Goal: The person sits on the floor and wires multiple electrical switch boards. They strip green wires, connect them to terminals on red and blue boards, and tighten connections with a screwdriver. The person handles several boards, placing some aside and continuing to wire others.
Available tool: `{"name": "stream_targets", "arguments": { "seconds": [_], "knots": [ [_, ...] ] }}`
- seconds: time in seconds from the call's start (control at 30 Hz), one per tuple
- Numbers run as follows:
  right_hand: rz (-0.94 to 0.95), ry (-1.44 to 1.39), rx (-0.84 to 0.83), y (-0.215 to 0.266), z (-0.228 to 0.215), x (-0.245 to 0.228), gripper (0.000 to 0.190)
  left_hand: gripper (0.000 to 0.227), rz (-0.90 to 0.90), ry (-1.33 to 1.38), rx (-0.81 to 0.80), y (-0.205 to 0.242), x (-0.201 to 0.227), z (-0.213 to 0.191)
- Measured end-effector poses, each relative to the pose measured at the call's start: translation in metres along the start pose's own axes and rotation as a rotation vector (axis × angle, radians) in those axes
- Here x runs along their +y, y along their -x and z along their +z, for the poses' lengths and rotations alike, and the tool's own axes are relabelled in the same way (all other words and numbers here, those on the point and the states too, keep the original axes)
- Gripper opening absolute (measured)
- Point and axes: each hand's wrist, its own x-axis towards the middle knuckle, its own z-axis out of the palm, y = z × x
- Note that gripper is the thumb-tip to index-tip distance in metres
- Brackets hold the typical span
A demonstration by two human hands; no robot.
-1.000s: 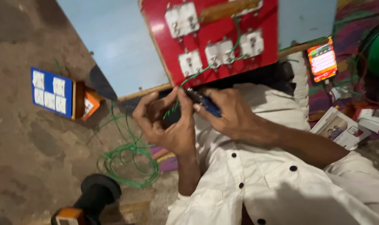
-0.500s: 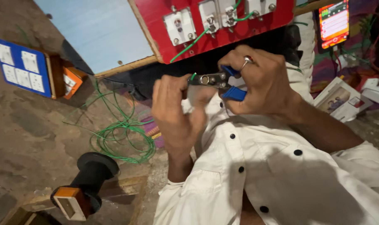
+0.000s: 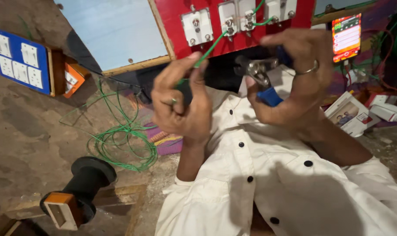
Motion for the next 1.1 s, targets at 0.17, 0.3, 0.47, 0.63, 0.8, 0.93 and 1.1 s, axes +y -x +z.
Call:
{"name": "stream_targets", "arguments": {
  "seconds": [0.17,0.3,0.47,0.63,0.8,0.93,1.1],
  "knots": [
    [-0.069,0.214,-0.004,-0.016,-0.016,-0.006,0.057,0.033,-0.161,0.558,-0.222,-0.002,0.002,0.019],
    [-0.053,0.190,-0.061,-0.026,-0.032,-0.006,0.062,0.028,-0.104,0.518,-0.375,-0.016,-0.008,0.024],
    [-0.029,0.152,-0.081,-0.031,-0.034,-0.001,0.039,0.033,0.050,0.463,-0.586,-0.036,-0.014,0.012],
    [0.105,0.032,-0.185,-0.020,-0.026,0.007,0.036,0.058,-0.092,0.483,-0.524,-0.025,-0.010,0.020],
    [0.359,-0.535,-0.120,-0.005,-0.028,0.004,0.032,0.058,-0.213,0.321,-0.322,-0.017,-0.011,0.038],
    [0.192,-0.152,0.016,-0.025,-0.038,0.012,0.041,0.059,-0.181,0.454,-0.258,-0.017,-0.006,0.028],
    [-0.098,0.443,-0.095,-0.076,-0.044,0.051,0.035,0.036,-0.137,0.530,-0.048,-0.023,0.009,0.002]
  ]
}}
